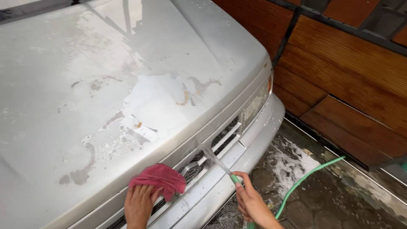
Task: Washing the hood and front grille of a silver SUV using a hose and a pink cloth.
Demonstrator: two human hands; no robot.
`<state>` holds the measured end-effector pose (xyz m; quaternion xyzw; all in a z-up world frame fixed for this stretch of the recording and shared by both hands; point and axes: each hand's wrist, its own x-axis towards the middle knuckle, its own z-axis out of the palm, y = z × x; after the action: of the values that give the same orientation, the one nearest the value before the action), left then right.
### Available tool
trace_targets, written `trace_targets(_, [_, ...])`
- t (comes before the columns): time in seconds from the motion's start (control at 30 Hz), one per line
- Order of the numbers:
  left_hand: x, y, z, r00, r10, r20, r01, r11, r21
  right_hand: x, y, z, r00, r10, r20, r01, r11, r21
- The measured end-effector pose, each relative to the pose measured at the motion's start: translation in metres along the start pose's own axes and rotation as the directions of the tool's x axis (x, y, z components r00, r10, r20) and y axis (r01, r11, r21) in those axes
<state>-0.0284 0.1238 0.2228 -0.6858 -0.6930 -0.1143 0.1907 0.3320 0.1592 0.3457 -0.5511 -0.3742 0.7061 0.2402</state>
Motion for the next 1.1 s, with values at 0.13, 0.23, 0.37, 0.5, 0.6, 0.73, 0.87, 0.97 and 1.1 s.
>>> trace_targets(0.13, [0.026, -0.018, -0.045, 0.995, -0.088, 0.039, 0.082, 0.987, 0.139, 0.011, -0.048, -0.009, 0.998, -0.062, -0.008, 0.06, 0.979, -0.193])
trace_targets(0.23, [0.047, -0.033, -0.062, 0.99, -0.141, -0.025, 0.143, 0.985, 0.1, 0.01, -0.081, -0.017, 0.987, -0.158, -0.038, 0.136, 0.93, -0.343])
trace_targets(0.37, [0.086, -0.077, -0.058, 0.929, -0.368, -0.037, 0.368, 0.929, 0.024, -0.013, -0.135, -0.017, 0.956, -0.277, -0.096, 0.237, 0.923, -0.304])
trace_targets(0.5, [0.147, -0.128, -0.035, 0.854, -0.516, 0.064, 0.52, 0.85, -0.085, -0.043, -0.193, 0.014, 0.92, -0.364, -0.146, 0.313, 0.906, -0.284])
trace_targets(0.6, [0.187, -0.151, -0.018, 0.866, -0.499, -0.013, 0.491, 0.857, -0.158, -0.047, -0.214, 0.061, 0.899, -0.42, -0.126, 0.348, 0.858, -0.377])
trace_targets(0.73, [0.226, -0.125, -0.012, 0.875, -0.482, 0.043, 0.48, 0.856, -0.19, -0.022, -0.206, 0.117, 0.889, -0.455, -0.055, 0.358, 0.763, -0.538])
trace_targets(0.87, [0.231, -0.102, -0.001, 0.957, -0.289, 0.007, 0.276, 0.907, -0.317, -0.014, -0.191, 0.183, 0.908, -0.417, 0.027, 0.329, 0.673, -0.662])
trace_targets(0.97, [0.218, -0.11, -0.024, 0.983, -0.185, 0.02, 0.179, 0.911, -0.371, -0.007, -0.176, 0.22, 0.904, -0.418, 0.088, 0.356, 0.626, -0.694])
trace_targets(1.1, [0.205, -0.163, -0.055, 0.941, -0.19, 0.28, 0.263, 0.931, -0.251, -0.005, -0.174, 0.252, 0.908, -0.396, 0.14, 0.367, 0.585, -0.723])
